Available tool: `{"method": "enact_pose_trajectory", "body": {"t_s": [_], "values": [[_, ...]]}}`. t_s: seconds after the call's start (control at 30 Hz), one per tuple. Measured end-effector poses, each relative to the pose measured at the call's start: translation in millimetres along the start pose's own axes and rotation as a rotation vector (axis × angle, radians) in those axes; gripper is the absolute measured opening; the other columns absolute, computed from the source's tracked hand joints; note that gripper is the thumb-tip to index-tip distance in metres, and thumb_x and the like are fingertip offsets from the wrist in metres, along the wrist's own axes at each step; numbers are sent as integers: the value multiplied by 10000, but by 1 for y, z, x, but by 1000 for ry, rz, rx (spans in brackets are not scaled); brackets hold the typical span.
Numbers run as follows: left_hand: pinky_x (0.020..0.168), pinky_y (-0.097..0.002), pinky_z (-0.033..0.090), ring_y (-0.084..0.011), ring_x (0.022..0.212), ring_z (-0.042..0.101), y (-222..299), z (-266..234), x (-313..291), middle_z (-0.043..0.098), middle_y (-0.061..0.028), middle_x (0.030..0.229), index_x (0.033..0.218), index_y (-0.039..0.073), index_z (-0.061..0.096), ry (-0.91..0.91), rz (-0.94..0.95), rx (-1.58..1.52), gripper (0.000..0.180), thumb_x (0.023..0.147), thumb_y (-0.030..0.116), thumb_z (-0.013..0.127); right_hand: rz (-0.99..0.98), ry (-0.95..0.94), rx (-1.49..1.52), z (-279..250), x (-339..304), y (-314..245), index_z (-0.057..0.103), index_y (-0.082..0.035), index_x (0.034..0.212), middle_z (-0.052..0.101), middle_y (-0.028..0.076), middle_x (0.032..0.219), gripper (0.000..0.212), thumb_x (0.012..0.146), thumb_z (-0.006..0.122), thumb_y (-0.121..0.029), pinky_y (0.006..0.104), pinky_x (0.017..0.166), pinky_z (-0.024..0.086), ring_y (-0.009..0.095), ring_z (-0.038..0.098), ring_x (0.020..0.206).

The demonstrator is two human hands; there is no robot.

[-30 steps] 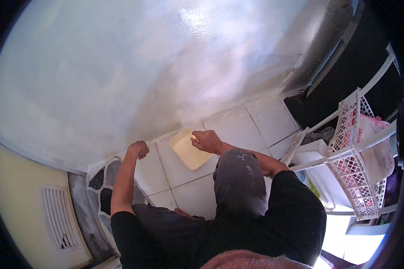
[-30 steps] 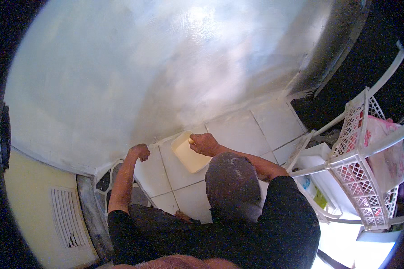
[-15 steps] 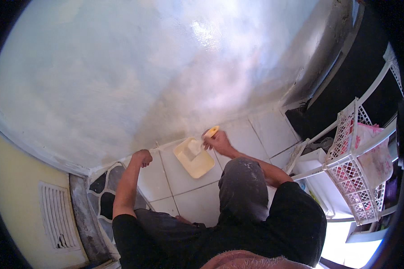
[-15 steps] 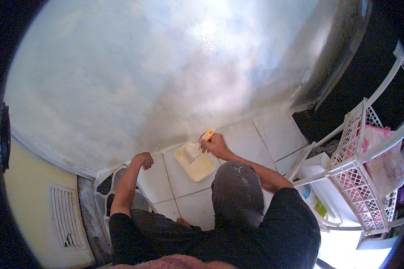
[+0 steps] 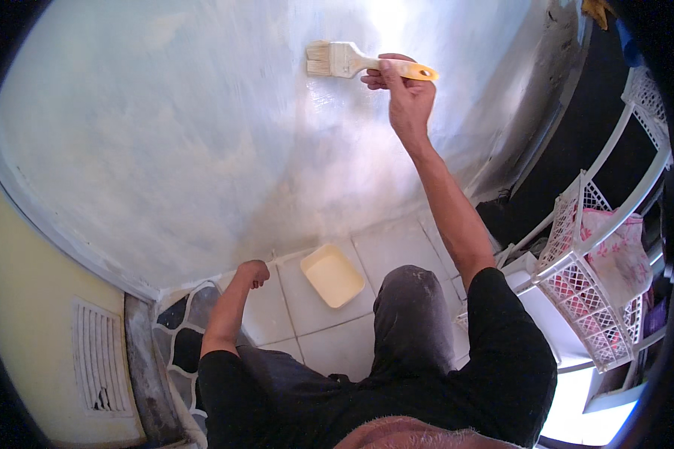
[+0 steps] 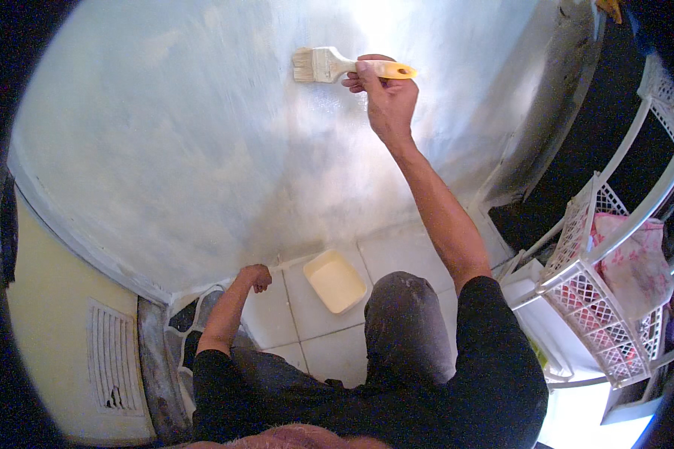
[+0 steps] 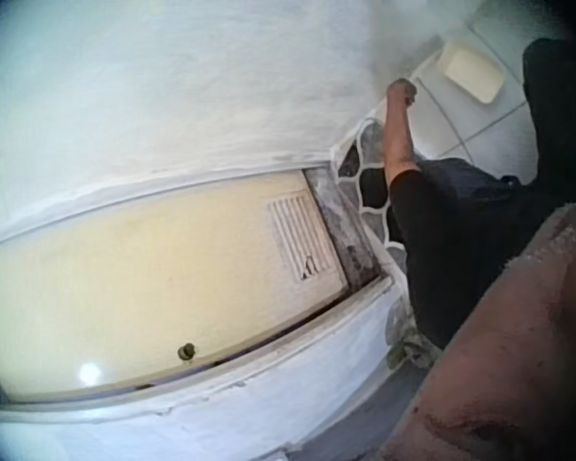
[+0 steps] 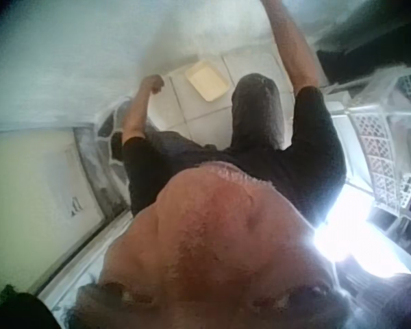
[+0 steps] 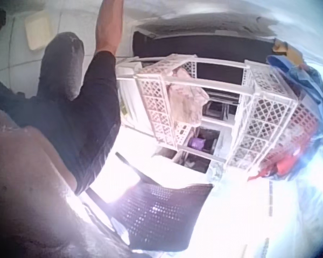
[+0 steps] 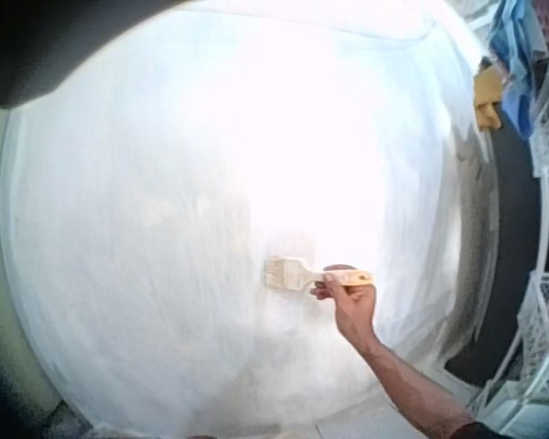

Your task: The person paints a wall using a brush, repeatedly dipping the brush into a tray of paint and applying it to the wall surface while sitting on the floor.

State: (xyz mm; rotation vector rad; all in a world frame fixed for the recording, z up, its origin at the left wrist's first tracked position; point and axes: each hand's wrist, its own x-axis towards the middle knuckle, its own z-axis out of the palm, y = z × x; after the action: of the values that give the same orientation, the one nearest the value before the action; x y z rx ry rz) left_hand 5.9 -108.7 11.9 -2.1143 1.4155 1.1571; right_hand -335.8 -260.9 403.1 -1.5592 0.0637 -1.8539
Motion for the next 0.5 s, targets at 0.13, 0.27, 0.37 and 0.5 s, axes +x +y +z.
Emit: {"method": "enact_pose_trajectory", "body": {"t_s": [0.13,0.27,0.37,0.5], "values": [[620,-372,516,-239,667,638,4,0,4,664,-159,787,811,-16,665,-66,24,30,286,763,107,411,-137,132,-227,-26,16,12,596,63,982,640,108,816,188,888,587,-99,287,655,547,165,643,714],[644,-391,522,-249,708,647,11,0,16,669,-160,829,859,-17,666,-24,8,40,308,772,118,403,-209,416,-414,-95,29,-5,617,51,957,643,93,801,164,869,604,-87,254,645,531,143,627,686],[649,-398,524,-254,716,649,16,-3,21,670,-163,845,873,-12,668,-51,-6,56,314,775,109,395,-332,419,-666,-102,23,-4,650,24,890,656,67,765,130,860,611,-97,246,614,505,110,612,680],[665,-402,528,-261,738,654,19,-4,19,669,-172,876,901,-17,664,-104,-10,40,327,788,108,384,-356,204,-866,-29,-11,20,671,-89,959,674,111,777,176,796,672,-155,297,592,511,213,660,625]]}}
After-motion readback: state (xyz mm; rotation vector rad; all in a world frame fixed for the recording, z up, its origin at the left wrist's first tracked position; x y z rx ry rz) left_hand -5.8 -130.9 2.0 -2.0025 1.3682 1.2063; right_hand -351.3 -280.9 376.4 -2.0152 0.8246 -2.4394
